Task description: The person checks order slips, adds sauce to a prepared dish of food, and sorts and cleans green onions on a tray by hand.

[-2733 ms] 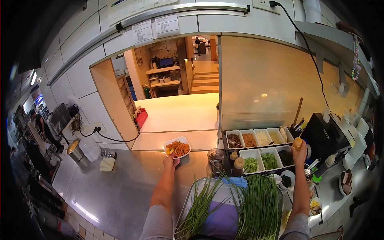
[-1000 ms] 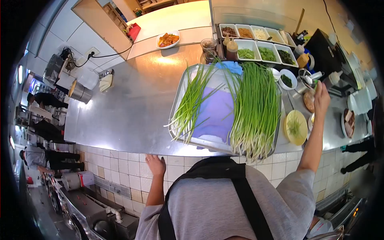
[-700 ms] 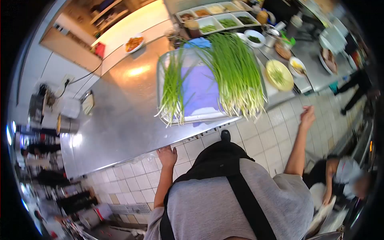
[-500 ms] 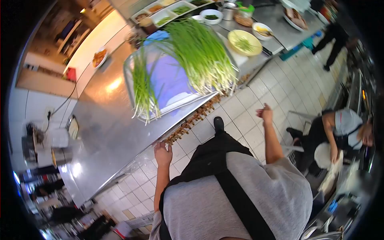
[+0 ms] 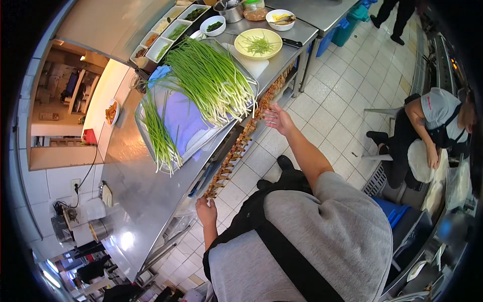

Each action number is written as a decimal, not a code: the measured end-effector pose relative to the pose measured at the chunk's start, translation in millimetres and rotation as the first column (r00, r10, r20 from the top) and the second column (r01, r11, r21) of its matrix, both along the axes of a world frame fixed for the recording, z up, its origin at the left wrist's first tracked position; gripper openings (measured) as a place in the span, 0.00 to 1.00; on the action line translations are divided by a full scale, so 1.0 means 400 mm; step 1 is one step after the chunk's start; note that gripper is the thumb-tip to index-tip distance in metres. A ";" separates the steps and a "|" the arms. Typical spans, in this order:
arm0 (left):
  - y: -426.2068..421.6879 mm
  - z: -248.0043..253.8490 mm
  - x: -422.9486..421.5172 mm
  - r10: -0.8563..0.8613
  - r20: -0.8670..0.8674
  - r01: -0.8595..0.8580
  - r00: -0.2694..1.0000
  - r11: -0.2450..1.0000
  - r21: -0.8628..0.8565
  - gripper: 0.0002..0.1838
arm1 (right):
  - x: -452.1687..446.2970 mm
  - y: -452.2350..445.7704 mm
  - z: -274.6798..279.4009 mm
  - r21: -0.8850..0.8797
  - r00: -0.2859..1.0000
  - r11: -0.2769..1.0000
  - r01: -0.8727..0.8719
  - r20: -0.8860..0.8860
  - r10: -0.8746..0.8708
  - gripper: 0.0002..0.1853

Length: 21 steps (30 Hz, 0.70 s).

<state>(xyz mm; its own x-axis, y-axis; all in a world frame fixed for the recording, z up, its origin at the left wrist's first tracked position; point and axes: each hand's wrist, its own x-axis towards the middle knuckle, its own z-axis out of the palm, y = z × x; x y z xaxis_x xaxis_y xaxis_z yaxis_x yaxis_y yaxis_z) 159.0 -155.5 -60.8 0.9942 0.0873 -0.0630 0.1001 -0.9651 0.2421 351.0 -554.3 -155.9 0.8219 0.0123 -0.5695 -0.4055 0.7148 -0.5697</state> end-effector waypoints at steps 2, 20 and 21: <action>0.001 -0.013 0.001 0.025 0.029 -0.025 0.999 1.000 0.000 0.12 | 0.005 0.015 0.013 -0.102 0.997 0.995 -0.013 0.072 0.021 0.20; -0.017 0.046 0.026 0.145 0.174 -0.093 0.974 0.957 -0.273 0.19 | 0.179 -0.069 0.580 -0.675 0.662 0.714 -0.186 0.450 0.599 0.08; -0.012 0.091 0.032 0.133 0.243 -0.052 0.961 0.949 -0.311 0.17 | 0.215 0.021 0.634 -0.739 0.607 0.661 -0.131 0.468 0.642 0.09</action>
